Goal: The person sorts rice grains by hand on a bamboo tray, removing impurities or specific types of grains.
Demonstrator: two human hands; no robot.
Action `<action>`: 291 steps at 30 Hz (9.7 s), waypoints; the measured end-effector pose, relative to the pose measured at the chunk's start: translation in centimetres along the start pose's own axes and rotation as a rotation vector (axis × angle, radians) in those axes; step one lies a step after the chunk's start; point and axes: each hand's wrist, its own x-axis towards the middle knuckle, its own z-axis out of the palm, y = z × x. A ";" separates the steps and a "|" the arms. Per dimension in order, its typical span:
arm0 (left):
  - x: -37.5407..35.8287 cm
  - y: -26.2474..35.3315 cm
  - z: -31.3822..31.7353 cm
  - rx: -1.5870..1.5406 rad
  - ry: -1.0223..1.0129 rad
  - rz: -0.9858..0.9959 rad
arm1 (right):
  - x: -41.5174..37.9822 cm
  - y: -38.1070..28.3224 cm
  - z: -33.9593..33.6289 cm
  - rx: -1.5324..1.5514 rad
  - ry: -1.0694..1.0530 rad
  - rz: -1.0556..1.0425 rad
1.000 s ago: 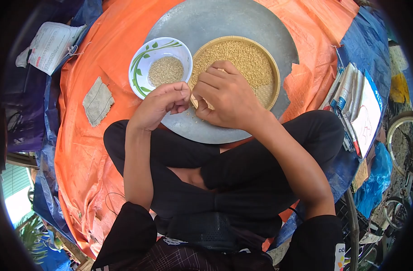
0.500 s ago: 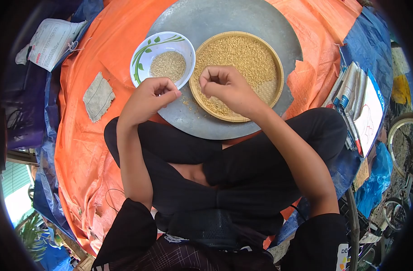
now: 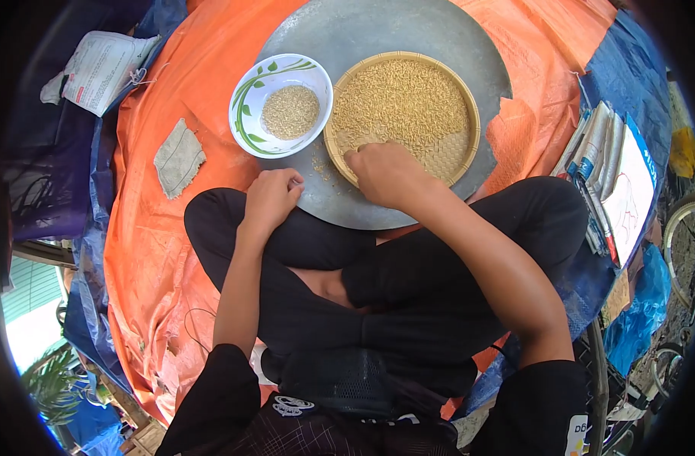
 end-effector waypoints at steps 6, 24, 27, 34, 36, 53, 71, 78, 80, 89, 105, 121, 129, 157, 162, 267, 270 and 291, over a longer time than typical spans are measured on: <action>2.8 -0.2 2.9 0.004 0.124 0.026 | -0.3 -0.6 -0.6 -0.022 -0.036 -0.021; 4.7 -0.3 4.2 0.278 0.136 0.162 | -1.2 -1.0 -1.1 -0.055 -0.079 0.010; 4.9 -1.0 5.0 0.320 0.112 0.171 | -1.0 -0.8 -0.9 -0.014 -0.129 0.038; 4.2 -1.2 4.0 0.056 0.013 0.065 | -1.3 -0.6 -1.8 -0.016 -0.130 0.066; 3.8 -1.2 3.4 -0.020 0.012 0.054 | -1.3 -0.6 -2.0 -0.064 -0.112 0.065; 4.9 -0.4 3.8 0.017 0.024 -0.117 | -1.6 -0.7 -1.5 -0.036 -0.151 0.007; 5.7 -0.6 3.8 -0.037 0.002 -0.253 | -1.3 -1.6 -2.2 -0.028 -0.174 0.064; 5.3 -0.2 4.3 0.172 -0.012 -0.108 | -1.1 -0.4 -3.0 -0.026 -0.174 0.131; 3.7 2.0 2.2 0.103 -0.026 -0.057 | -1.3 0.2 -3.8 -0.006 -0.169 0.167; 6.1 1.2 -4.0 -0.031 0.477 0.025 | -0.9 4.1 -2.4 -0.019 0.028 0.200; 8.5 8.6 4.2 0.003 0.207 0.594 | -2.4 1.9 -3.9 -0.090 0.305 0.422; 8.3 8.2 6.3 0.113 0.332 0.801 | -3.9 -4.1 -8.0 -0.171 0.274 0.407; 8.6 7.2 4.2 -0.148 0.112 0.577 | -3.5 -12.0 -13.9 -0.214 0.264 0.284; 8.5 7.9 4.7 -0.095 0.007 0.484 | -0.7 1.4 -4.4 0.044 0.417 0.196; 7.9 9.1 -1.0 -0.564 0.018 0.385 | -2.0 0.8 -5.9 0.309 0.478 0.240; 3.1 9.5 -9.3 -1.032 0.009 0.567 | -0.9 -2.1 -4.5 1.674 0.458 0.103; 2.8 10.3 -9.2 -0.957 0.019 0.537 | -0.8 -2.5 -4.4 2.068 0.427 0.174; 3.1 12.7 -4.8 -0.449 0.294 0.754 | -0.7 -1.6 -2.4 2.270 0.339 0.086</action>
